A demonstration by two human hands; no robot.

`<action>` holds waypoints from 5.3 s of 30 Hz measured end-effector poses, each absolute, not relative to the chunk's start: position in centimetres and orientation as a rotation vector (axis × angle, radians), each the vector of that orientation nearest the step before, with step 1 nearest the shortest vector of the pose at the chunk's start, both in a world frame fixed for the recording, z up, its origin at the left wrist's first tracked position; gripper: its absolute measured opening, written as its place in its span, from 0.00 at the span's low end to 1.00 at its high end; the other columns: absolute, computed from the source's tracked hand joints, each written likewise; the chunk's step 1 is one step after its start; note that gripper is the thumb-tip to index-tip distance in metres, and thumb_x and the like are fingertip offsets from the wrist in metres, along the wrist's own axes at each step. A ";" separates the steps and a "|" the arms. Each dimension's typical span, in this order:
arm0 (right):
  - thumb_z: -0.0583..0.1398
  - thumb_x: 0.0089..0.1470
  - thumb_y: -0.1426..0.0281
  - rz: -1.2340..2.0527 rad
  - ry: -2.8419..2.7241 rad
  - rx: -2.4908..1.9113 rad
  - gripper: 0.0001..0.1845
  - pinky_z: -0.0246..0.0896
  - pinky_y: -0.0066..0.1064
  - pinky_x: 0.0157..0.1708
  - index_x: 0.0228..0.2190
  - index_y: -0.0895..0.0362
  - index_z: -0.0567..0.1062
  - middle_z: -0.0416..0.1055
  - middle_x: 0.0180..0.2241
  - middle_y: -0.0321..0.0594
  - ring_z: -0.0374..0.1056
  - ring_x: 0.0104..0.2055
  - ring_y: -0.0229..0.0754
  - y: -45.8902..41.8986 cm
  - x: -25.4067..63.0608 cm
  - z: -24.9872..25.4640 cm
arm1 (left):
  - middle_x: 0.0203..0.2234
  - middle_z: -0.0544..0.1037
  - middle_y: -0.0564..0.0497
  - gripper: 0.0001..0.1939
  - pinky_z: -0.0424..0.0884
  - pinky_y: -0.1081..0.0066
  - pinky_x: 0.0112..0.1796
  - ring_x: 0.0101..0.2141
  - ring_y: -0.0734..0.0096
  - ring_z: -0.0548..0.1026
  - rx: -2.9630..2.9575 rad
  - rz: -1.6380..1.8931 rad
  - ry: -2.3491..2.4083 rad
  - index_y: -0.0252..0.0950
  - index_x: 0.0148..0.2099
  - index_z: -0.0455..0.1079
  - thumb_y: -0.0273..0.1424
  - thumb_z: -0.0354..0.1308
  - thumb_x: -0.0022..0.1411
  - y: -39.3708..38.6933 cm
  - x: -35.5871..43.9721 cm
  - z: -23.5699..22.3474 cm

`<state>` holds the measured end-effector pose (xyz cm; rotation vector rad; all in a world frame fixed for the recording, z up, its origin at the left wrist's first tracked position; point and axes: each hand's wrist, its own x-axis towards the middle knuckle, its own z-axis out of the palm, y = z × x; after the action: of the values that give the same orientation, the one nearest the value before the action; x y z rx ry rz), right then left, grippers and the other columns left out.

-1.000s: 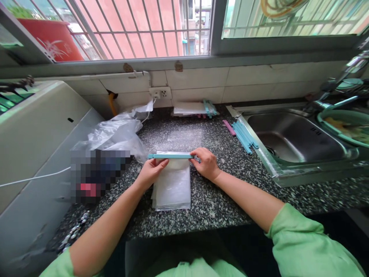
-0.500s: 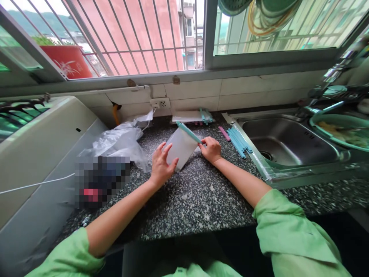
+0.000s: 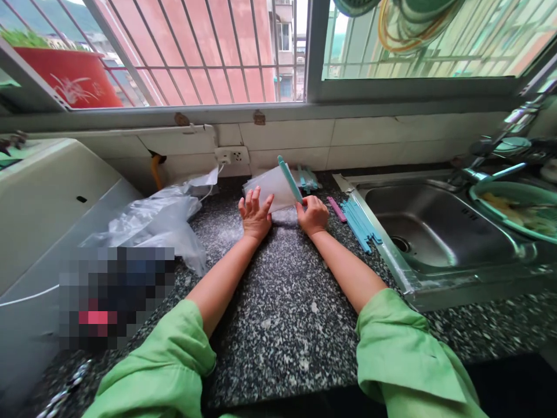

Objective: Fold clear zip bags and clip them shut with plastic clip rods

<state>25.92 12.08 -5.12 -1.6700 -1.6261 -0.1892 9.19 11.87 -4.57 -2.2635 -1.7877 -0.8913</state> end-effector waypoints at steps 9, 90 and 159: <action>0.50 0.53 0.61 -0.233 -1.509 -1.837 0.16 0.52 0.35 0.38 0.36 0.60 0.68 0.71 0.31 0.47 0.67 0.38 0.49 16.7 25.1 -4.6 | 0.61 0.57 0.48 0.22 0.49 0.53 0.55 0.58 0.55 0.55 -2.124 -1.110 -1.952 0.48 0.56 0.64 0.27 0.45 0.62 17.5 8.8 -4.7; 0.54 0.43 0.76 0.771 -2.023 -1.257 0.07 0.57 0.26 0.26 0.21 0.61 0.72 0.68 0.19 0.36 0.63 0.23 0.35 11.2 -7.0 3.7 | 0.58 0.57 0.28 0.30 0.56 0.52 0.55 0.59 0.49 0.56 -1.632 -1.369 -2.052 0.22 0.59 0.52 0.25 0.49 0.54 0.7 -11.8 -3.0; 0.59 0.43 0.70 1.034 -1.984 -1.742 0.06 0.51 0.24 0.19 0.20 0.59 0.69 0.64 0.16 0.32 0.56 0.18 0.30 3.7 26.5 -1.6 | 0.32 0.75 0.47 0.11 0.66 0.65 0.36 0.35 0.65 0.70 -2.475 -0.752 -1.133 0.40 0.35 0.72 0.28 0.48 0.60 -0.2 -2.3 -4.9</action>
<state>26.52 3.70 -1.57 -1.7421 -1.9840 1.0338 -2.31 -0.18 -4.88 -2.4750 -1.1329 -0.7519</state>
